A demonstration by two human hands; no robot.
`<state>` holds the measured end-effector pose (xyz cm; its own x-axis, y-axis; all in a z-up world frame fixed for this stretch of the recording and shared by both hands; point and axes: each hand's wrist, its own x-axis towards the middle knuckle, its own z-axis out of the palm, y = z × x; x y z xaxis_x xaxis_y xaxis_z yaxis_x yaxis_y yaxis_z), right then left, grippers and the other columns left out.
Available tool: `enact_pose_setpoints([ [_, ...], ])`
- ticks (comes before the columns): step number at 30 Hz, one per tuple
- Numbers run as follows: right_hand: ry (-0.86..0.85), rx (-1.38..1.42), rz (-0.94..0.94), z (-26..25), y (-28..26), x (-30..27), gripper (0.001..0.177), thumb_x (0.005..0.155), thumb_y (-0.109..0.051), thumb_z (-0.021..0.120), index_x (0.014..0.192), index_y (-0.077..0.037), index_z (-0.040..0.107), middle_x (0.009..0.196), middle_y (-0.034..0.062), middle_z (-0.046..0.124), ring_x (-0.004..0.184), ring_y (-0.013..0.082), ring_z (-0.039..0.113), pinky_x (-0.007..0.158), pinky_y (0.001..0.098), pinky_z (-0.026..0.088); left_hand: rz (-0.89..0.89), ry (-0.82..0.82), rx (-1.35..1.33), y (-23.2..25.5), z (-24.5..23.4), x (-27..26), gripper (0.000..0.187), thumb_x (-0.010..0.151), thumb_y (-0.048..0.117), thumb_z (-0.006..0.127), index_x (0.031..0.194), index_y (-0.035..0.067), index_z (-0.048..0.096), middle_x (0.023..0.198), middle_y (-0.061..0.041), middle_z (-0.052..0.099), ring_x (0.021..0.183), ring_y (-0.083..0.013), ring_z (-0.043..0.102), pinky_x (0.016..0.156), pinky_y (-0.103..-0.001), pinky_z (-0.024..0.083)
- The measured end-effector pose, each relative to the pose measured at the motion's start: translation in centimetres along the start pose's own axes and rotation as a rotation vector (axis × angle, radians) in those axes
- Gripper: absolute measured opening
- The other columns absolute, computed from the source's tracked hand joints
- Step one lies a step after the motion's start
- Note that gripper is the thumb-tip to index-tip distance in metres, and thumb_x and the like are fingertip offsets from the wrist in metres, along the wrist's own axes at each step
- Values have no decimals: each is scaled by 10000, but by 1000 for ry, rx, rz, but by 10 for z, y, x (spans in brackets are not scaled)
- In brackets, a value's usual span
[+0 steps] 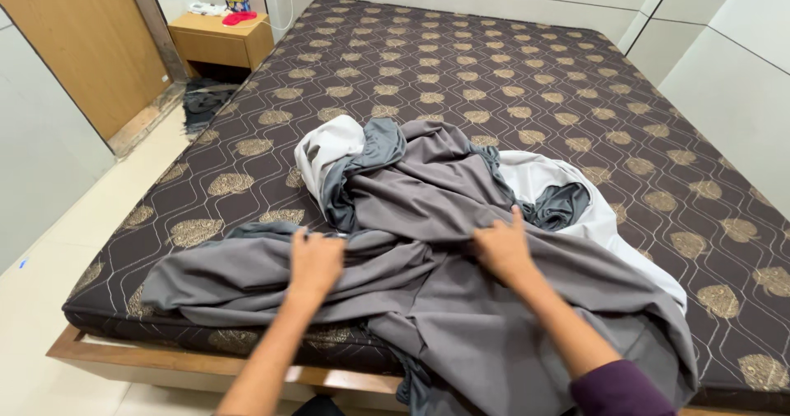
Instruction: The person picks up a bedsheet from the floor, unfolds it across the mattress, and tucks the edges around the sides of the bed by hand.
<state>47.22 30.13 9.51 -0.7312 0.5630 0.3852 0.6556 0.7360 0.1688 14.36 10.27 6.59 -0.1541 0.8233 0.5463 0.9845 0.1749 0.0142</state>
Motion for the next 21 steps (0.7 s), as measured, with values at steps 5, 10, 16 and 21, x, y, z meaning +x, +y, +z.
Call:
enact_pose_setpoints([
  [5, 88, -173, 546, 31, 203, -58, 188, 927, -238, 614, 944, -180, 792, 798, 133, 735, 741, 312, 686, 725, 438, 479, -353, -141, 356, -153, -32, -49, 195, 934, 327, 621, 876, 221, 774, 822, -45, 732, 852, -260, 711, 788, -456, 502],
  [10, -217, -273, 930, -5, 286, -111, 330, 861, -392, 686, 1102, -230, 843, 980, 106, 797, 942, 323, 745, 882, 561, 437, -815, -466, 477, -213, -80, -78, 193, 865, 280, 679, 999, 279, 818, 1135, -49, 743, 1237, -350, 592, 1026, -774, 201],
  [16, 108, 119, 261, -14, 163, -23, 560, 695, -343, 751, 1244, -235, 718, 1346, 61, 674, 1219, 273, 633, 975, 500, 494, -414, -108, 38, -122, -55, 6, 555, 655, 386, 806, 1182, 223, 748, 1279, -159, 661, 1199, -335, 594, 984, -632, 381],
  [21, -4, 13, 62, -10, 69, 57, 888, 611, -585, 807, 1402, -233, 611, 1329, 122, 664, 1218, 351, 607, 939, 520, 527, -307, -306, -49, -23, -28, 84, 787, 714, 652, 801, 1354, 236, 609, 1065, -74, 737, 1112, -276, 619, 898, -508, 442],
])
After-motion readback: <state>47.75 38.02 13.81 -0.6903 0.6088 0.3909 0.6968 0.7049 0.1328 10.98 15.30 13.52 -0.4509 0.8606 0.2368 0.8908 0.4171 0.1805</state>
